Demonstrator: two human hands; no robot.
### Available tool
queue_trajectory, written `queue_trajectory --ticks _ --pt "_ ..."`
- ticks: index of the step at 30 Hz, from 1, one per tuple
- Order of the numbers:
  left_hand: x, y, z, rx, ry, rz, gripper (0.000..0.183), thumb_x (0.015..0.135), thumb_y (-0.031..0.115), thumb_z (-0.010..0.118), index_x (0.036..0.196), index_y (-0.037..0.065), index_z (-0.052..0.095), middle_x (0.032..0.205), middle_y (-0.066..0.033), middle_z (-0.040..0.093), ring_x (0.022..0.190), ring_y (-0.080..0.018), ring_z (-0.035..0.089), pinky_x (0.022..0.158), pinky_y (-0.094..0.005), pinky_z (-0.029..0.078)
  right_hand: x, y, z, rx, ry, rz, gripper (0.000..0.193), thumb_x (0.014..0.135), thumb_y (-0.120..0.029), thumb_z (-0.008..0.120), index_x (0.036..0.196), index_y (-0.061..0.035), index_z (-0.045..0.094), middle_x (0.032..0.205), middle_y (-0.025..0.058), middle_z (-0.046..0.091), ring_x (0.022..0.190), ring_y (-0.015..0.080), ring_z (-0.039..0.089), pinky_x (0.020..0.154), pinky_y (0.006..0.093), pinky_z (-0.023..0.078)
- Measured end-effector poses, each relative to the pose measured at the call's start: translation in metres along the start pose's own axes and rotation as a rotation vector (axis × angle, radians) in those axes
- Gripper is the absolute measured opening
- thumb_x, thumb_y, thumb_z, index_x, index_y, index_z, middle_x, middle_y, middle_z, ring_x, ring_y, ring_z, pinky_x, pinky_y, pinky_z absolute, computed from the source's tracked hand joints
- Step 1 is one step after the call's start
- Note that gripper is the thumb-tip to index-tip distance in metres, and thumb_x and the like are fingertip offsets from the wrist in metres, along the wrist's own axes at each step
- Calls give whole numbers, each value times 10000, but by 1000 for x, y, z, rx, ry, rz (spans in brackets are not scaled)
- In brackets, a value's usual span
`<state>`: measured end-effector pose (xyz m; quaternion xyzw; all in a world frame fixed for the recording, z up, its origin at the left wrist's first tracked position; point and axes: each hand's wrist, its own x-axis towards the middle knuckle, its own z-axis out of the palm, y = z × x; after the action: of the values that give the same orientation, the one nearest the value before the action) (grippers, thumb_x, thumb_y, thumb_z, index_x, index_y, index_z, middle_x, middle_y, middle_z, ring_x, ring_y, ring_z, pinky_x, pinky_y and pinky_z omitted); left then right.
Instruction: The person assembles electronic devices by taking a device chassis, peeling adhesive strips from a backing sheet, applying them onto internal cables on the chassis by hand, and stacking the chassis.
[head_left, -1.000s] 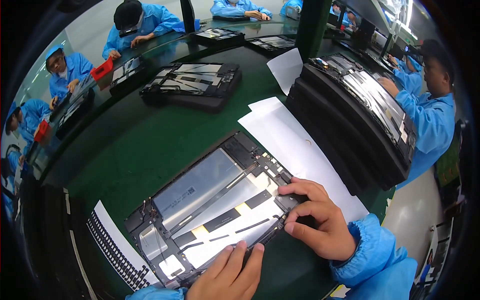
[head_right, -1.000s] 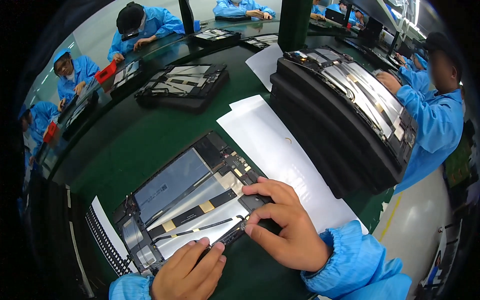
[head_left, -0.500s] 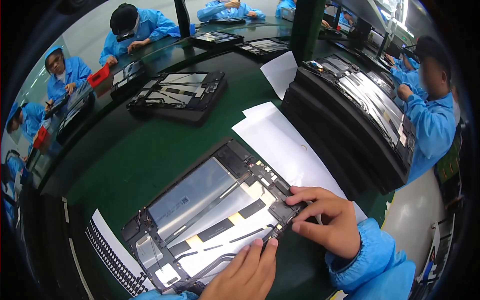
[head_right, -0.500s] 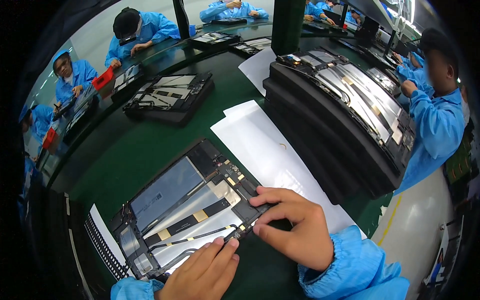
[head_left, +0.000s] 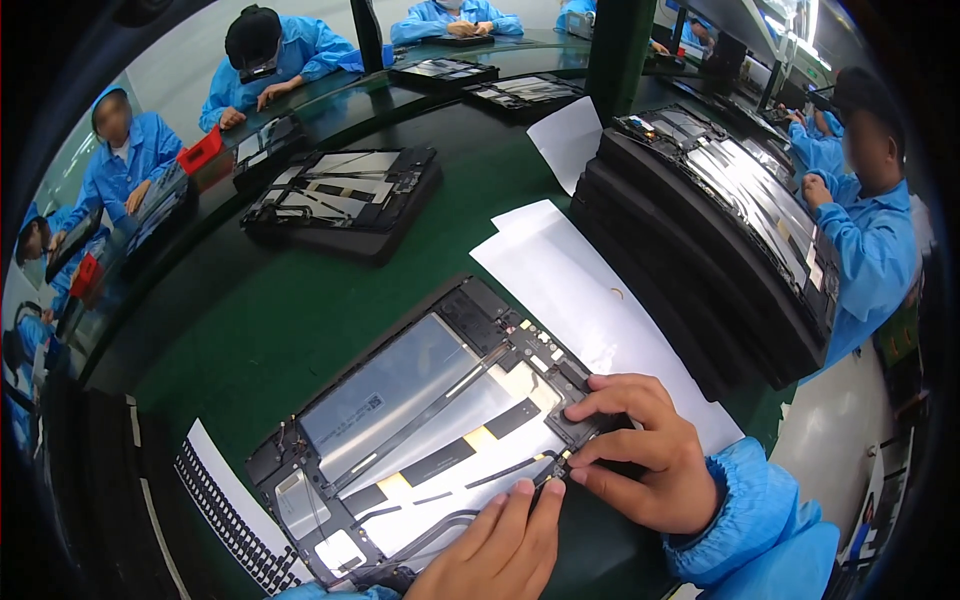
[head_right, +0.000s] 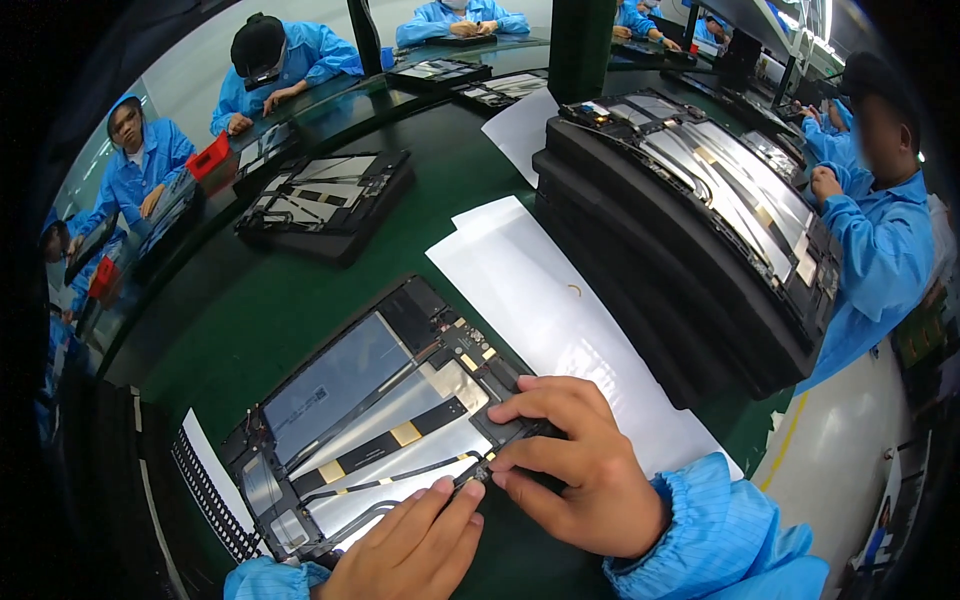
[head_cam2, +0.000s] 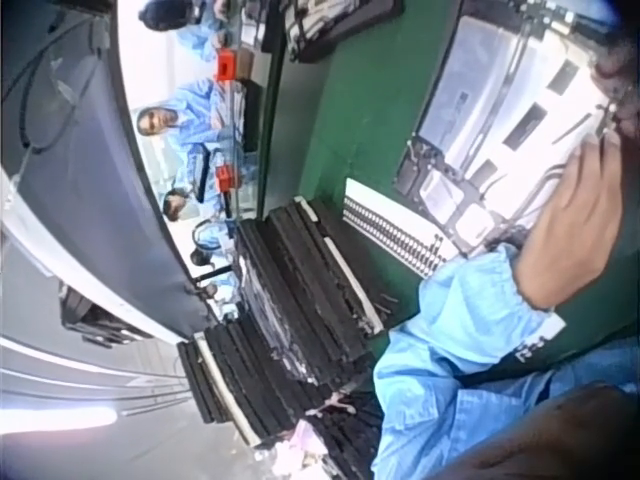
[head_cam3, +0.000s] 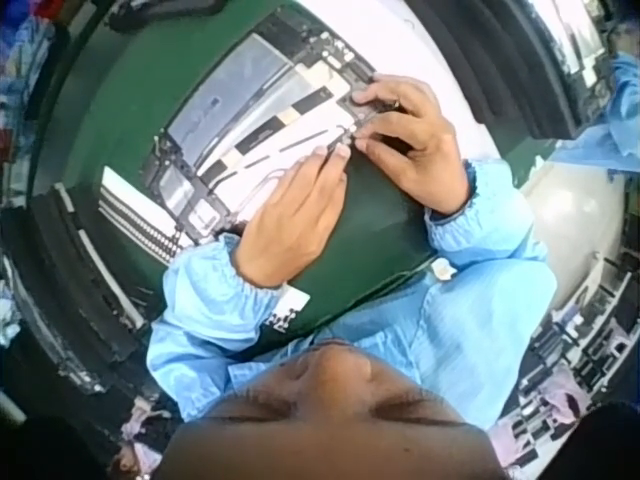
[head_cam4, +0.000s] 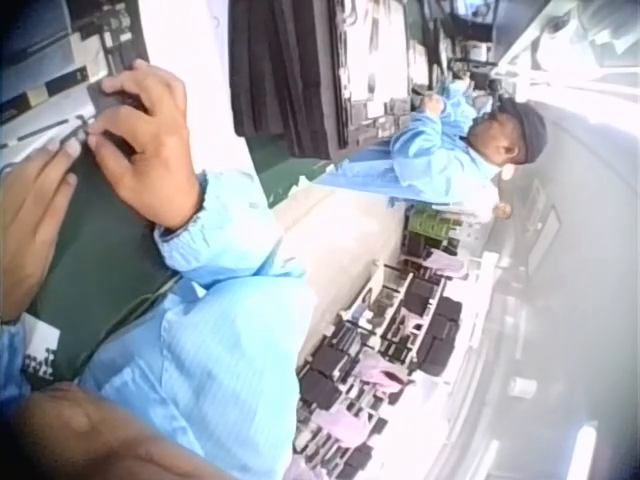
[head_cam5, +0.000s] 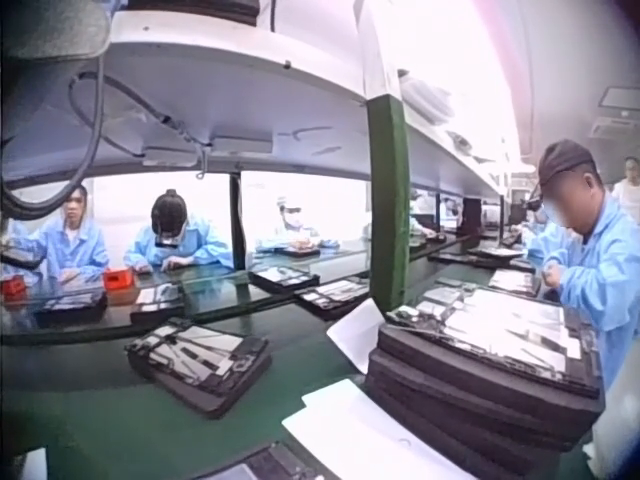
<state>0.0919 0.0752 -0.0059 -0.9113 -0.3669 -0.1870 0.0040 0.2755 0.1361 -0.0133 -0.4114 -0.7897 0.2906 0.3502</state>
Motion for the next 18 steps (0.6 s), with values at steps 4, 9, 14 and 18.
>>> queue_trajectory --ticks 4,9,14,18 --pt "-12 -4 1 22 15 18 292 745 104 459 969 -73 518 1142 -204 468 1019 -311 481 837 -351 421 -2 -8 15 -83 35 -76 135 598 3 663 716 -37 613 974 89 555 1008 307 462 837 370 391" --pt "-13 -1 5 105 1 3 321 728 130 453 974 -67 519 1137 -195 466 1007 -290 473 836 -339 413 0 -15 21 -167 40 -149 107 605 5 633 690 -40 585 956 87 543 963 299 470 827 364 379" --pt "-15 -9 -7 -248 -89 -86 506 647 58 582 1144 37 493 1149 -171 488 1050 -345 475 922 -421 350 -7 -2 24 -85 100 -163 111 595 -3 640 689 -43 594 944 89 544 920 271 483 800 343 385" --pt "-21 -39 -62 -90 19 -194 430 749 66 498 1168 -11 437 1161 -226 450 1089 -351 439 920 -390 357 -16 -9 16 -51 343 -34 122 598 13 632 705 -33 597 843 119 561 824 287 533 707 345 433"
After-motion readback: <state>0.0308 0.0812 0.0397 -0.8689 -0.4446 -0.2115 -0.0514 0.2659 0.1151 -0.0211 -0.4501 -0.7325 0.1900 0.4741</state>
